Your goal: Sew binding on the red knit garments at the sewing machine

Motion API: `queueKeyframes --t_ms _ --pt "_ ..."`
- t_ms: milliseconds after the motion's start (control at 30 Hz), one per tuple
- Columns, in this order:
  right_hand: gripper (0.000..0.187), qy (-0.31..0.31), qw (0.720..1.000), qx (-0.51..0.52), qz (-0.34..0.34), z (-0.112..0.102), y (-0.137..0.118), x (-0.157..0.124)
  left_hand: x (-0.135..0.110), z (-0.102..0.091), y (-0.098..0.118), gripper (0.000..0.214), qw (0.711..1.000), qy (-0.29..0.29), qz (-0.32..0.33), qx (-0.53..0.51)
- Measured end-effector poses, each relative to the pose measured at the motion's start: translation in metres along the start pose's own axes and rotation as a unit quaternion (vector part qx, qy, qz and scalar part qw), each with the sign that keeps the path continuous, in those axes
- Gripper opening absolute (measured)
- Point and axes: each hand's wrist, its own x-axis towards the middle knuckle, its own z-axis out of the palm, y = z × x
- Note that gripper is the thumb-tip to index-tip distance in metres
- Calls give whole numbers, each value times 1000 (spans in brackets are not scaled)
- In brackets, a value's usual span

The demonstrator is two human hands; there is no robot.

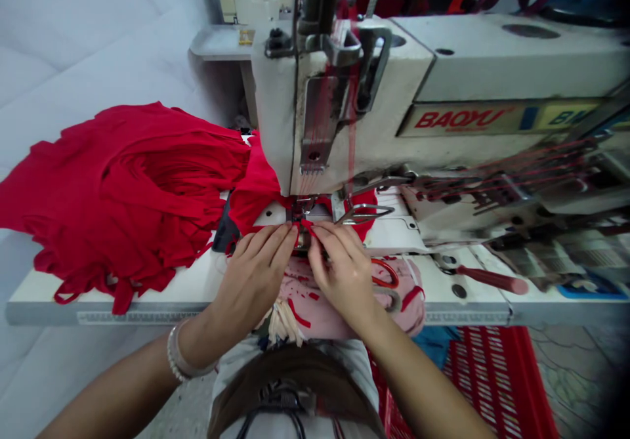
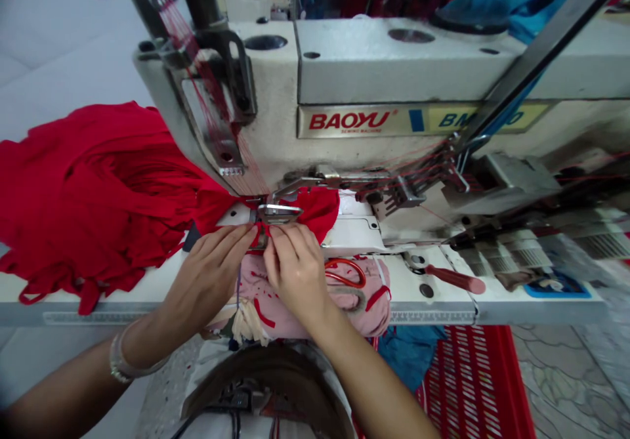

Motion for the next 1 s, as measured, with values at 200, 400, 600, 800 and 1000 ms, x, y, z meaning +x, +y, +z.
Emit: queueKeyframes --t_ms 200,400,600,800,1000 --pt "26 -39 997 -52 -45 0 -6 -4 3 4 6 39 999 1 -35 -6" --pt "28 -78 989 -102 -74 -4 -6 -2 4 3 2 43 999 -12 -25 -21" --pt "27 -77 989 -104 -70 -5 -5 0 5 3 -3 42 999 -15 -21 -30" --pt "26 -75 990 -101 -65 -3 -4 2 8 7 -3 42 999 -12 -24 -31" --pt "28 -83 988 -115 -54 2 -1 8 10 8 -2 39 999 -7 -32 -24"
